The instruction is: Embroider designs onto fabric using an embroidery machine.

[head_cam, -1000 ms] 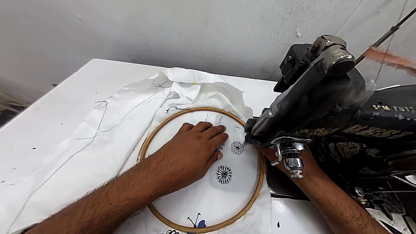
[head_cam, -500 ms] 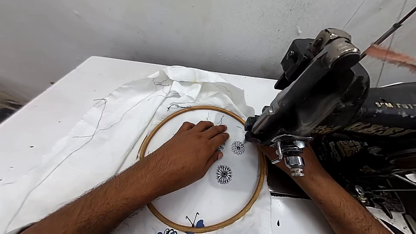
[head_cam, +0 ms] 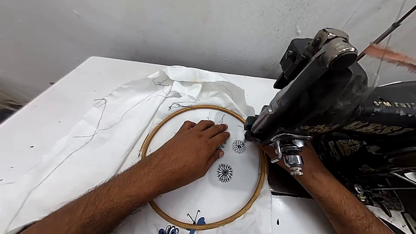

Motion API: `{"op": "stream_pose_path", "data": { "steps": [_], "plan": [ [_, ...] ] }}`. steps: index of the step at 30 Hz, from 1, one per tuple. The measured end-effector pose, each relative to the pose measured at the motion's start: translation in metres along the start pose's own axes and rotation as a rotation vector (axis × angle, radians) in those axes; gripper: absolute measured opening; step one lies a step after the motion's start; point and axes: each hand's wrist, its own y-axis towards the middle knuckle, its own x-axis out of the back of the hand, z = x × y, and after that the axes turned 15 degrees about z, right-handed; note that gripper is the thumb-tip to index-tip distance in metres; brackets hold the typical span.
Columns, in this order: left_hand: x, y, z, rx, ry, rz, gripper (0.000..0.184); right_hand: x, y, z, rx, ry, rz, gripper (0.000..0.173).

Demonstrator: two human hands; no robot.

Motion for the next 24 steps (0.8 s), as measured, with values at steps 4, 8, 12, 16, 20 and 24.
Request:
{"op": "stream_pose_path", "data": {
  "steps": [4, 8, 12, 16, 20, 24],
  "plan": [
    [0.0019, -0.0026, 0.0003, 0.008, 0.008, 0.028, 0.047, -0.0002, 0.0000, -0.0006, -0.003, -0.065, 0.009, 0.022],
    [0.0024, -0.0021, 0.0020, 0.014, 0.007, 0.029, 0.048, -0.0058, 0.0047, -0.0067, -0.006, -0.080, 0.004, 0.023],
    [0.0018, -0.0013, 0.0002, 0.013, 0.007, 0.016, 0.048, -0.0002, -0.0003, 0.0004, -0.017, -0.057, 0.018, 0.021],
    [0.0029, -0.0026, 0.0002, 0.012, 0.003, 0.024, 0.046, -0.0020, 0.0007, -0.0020, -0.017, -0.067, 0.019, 0.022],
    [0.0024, -0.0019, 0.0008, 0.008, 0.008, 0.017, 0.047, -0.0004, 0.0022, -0.0026, 0.002, -0.084, 0.029, 0.021],
    [0.0005, -0.0011, -0.0004, -0.001, -0.002, 0.004, 0.047, 0.0023, 0.0003, 0.0021, 0.043, -0.021, -0.004, 0.017]
  ]
}}
